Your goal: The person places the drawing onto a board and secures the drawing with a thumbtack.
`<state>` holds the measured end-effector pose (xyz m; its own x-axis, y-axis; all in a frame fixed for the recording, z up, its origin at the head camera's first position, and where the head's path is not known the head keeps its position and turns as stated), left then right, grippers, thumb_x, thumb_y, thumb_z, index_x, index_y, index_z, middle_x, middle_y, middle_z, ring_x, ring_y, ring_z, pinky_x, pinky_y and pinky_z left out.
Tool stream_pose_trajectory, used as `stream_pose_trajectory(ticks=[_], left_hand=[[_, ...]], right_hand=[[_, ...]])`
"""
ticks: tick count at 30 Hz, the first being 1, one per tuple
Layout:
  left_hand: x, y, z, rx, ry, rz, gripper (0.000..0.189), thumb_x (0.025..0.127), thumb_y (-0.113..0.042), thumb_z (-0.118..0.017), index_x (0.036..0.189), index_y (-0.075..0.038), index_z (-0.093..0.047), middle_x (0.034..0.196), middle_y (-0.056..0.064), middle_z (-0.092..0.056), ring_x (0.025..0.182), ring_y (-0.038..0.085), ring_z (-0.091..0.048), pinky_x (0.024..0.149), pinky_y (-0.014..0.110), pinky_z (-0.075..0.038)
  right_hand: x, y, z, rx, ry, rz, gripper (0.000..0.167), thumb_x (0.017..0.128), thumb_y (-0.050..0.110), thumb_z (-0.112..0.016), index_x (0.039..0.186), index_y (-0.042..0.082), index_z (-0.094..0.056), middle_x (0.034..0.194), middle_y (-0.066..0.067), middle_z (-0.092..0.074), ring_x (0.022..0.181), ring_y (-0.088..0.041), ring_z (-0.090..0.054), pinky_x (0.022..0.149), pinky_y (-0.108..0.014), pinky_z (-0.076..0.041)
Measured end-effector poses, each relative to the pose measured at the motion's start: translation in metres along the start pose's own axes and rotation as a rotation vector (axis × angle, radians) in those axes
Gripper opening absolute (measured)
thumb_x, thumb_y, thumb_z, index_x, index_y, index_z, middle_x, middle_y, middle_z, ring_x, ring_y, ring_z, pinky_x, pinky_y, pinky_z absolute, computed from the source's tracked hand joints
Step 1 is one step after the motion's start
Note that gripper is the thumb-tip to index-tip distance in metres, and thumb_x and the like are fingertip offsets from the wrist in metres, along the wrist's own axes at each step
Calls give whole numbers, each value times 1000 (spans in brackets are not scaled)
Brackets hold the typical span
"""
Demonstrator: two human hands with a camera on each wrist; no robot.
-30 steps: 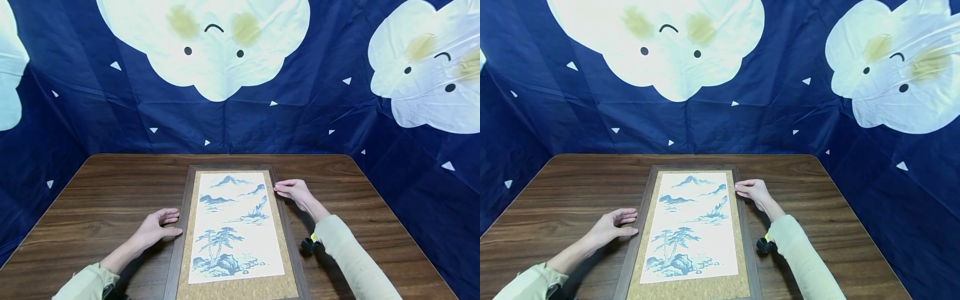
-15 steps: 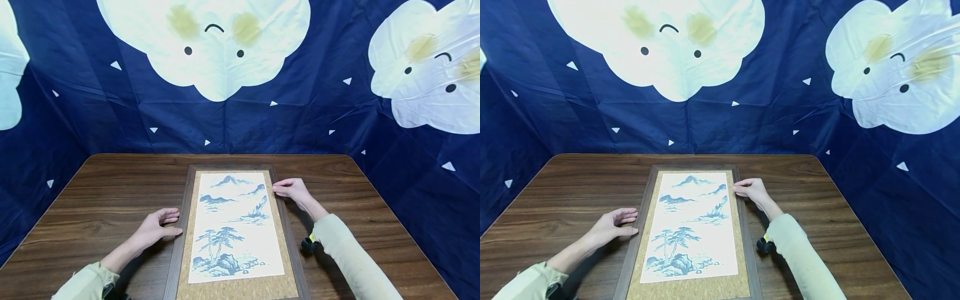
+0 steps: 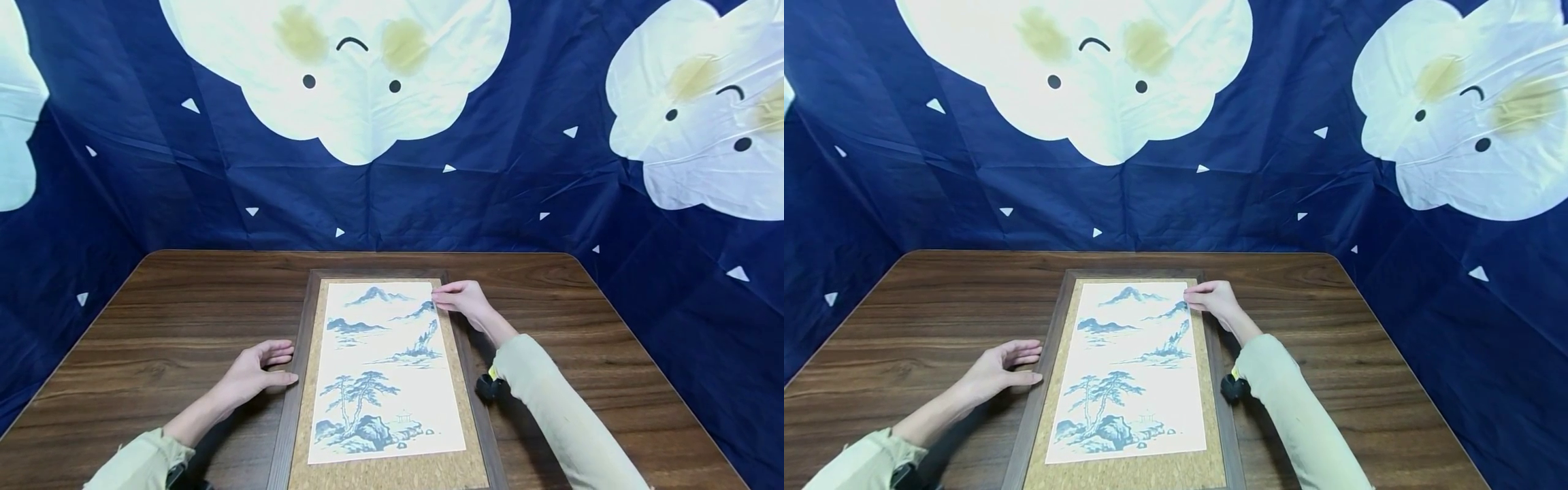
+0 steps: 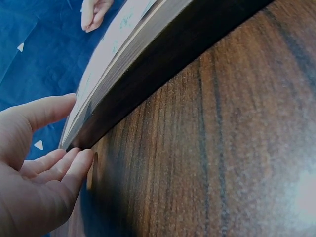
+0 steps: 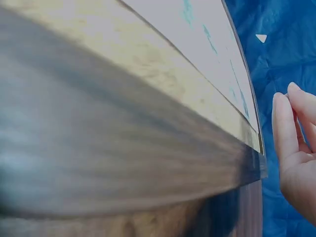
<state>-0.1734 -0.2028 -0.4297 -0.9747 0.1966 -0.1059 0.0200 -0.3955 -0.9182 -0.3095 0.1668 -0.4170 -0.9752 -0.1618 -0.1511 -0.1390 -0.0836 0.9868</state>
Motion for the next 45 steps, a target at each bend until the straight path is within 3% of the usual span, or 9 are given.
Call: stream_pose_trajectory(ticks=[6, 11, 16, 22, 32, 45], left_hand=[[-1, -1, 0, 12, 2, 6, 67, 75, -14, -73, 127, 12, -40, 124, 27, -50, 112, 35, -51, 86, 22, -43], [-1, -1, 0, 13, 2, 9, 67, 75, -14, -73, 127, 11, -40, 124, 27, -50, 112, 35, -50, 86, 23, -43], [0, 0, 0, 7, -2, 8, 66, 75, -13, -73, 127, 11, -40, 124, 27, -50, 112, 35, -51, 85, 19, -42], [0, -2, -1, 15, 1, -4, 66, 75, -12, -73, 126, 12, -41, 123, 28, -50, 111, 35, -51, 86, 22, -43], [0, 0, -1, 13, -9, -1, 65, 74, -13, -74, 126, 12, -41, 122, 27, -51, 111, 35, -51, 86, 21, -42], [0, 1, -1, 17, 0, -27, 66, 75, -11, -73, 126, 13, -41, 123, 28, -50, 111, 35, -51, 84, 20, -42]], right_hand=[[11, 4, -9, -40, 20, 23, 29, 79, -6, -63, 105, -18, -58, 94, -20, -67, 72, -9, -65, 69, -24, -52], [20, 7, -19, -90, 52, 40, 27, 82, -5, -61, 106, -16, -59, 107, -29, -60, 81, -16, -65, 73, -25, -52], [29, 10, -27, -174, 51, 89, 23, 83, -3, -60, 104, -14, -61, 101, -27, -63, 85, -21, -65, 74, -29, -52], [39, 15, -37, -267, 50, 167, 19, 80, -4, -64, 97, -13, -65, 90, -22, -67, 73, -13, -64, 69, -27, -53], [52, 14, -52, -313, 31, 110, 16, 78, -2, -67, 93, -8, -69, 89, -18, -68, 73, -13, -64, 69, -26, -53], [64, 13, -68, -519, 33, 195, 9, 77, 6, -71, 84, 2, -73, 84, -9, -70, 70, -10, -59, 59, -19, -47]])
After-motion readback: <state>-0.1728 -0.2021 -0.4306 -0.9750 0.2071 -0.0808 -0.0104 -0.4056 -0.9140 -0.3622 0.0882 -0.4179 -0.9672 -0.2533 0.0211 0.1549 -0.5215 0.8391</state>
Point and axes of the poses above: each hand's wrist, its own x-axis towards the middle knuckle, its own z-axis out of the back of the hand, y = z × x, the point moved 2 cm from there along x, towards the middle knuckle
